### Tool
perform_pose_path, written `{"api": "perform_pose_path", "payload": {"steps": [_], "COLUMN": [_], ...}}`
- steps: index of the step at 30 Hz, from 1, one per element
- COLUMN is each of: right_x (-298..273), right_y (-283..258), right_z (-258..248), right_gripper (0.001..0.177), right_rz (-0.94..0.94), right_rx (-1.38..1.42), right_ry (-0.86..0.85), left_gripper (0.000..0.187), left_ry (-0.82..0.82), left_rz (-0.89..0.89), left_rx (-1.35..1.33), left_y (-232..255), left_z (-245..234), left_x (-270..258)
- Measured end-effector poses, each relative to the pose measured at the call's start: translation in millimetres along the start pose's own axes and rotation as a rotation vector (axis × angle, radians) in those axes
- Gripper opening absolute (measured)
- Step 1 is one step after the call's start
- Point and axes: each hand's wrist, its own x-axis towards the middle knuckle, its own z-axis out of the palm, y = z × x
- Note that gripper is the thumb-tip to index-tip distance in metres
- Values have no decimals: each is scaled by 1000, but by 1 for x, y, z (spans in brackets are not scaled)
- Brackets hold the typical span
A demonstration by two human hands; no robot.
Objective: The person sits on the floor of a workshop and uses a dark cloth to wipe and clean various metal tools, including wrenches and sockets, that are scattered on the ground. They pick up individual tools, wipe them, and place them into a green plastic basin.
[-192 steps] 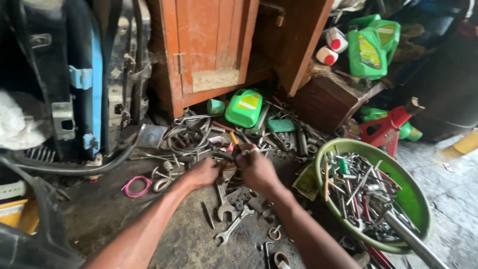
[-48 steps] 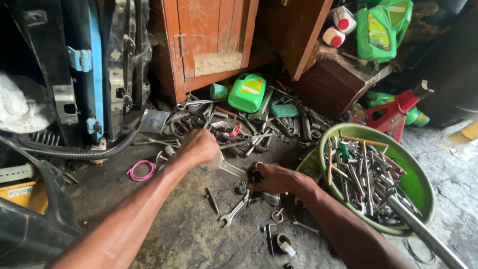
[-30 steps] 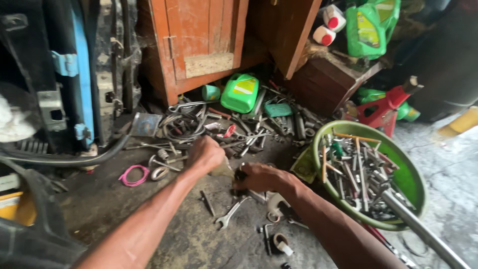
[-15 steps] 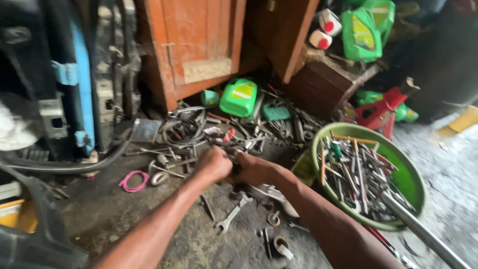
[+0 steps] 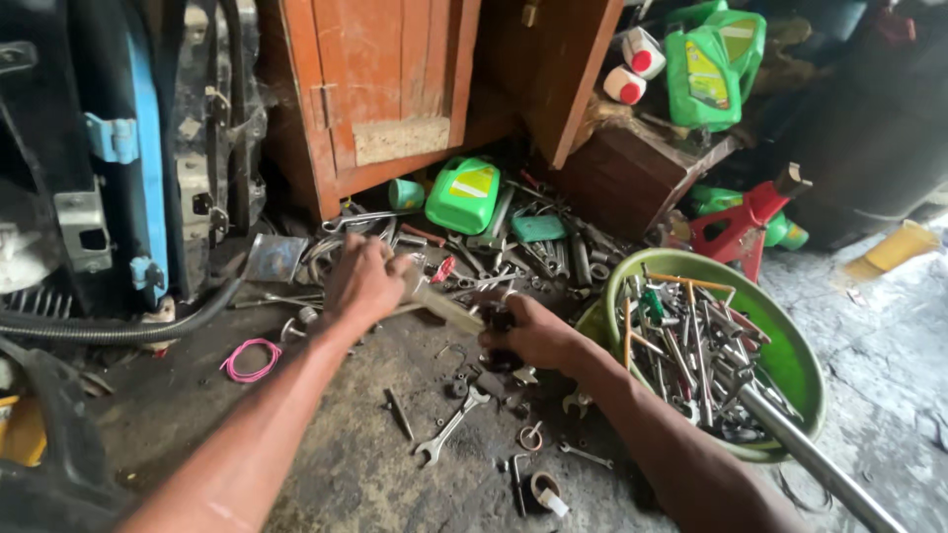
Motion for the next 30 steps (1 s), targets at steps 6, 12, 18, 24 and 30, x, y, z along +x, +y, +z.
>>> {"api": "perform_pose_path", "payload": {"steps": [6, 12, 18, 24, 30], "right_x": [25, 23, 7, 19, 26], "right_y": [4, -4, -9, 1, 7], "right_z": [14, 29, 35, 49, 45], "right_gripper": [76, 71, 79, 73, 71], "right_rz": [181, -35, 296, 93, 38], "right_rx": [410, 135, -44, 493, 598], "right_ry": [231, 379, 327, 380, 407], "left_gripper": [70, 23, 23, 32, 19], "left_ry": [-760, -589, -612, -693, -513], "left_rz": [-387, -582, -910, -1142, -848], "left_rx": [28, -374, -697, -837, -324], "left_y": [84, 87, 94, 102, 97], "left_z": [7, 36, 5, 19, 31], "left_x": [-68, -82, -69, -70, -65]}}
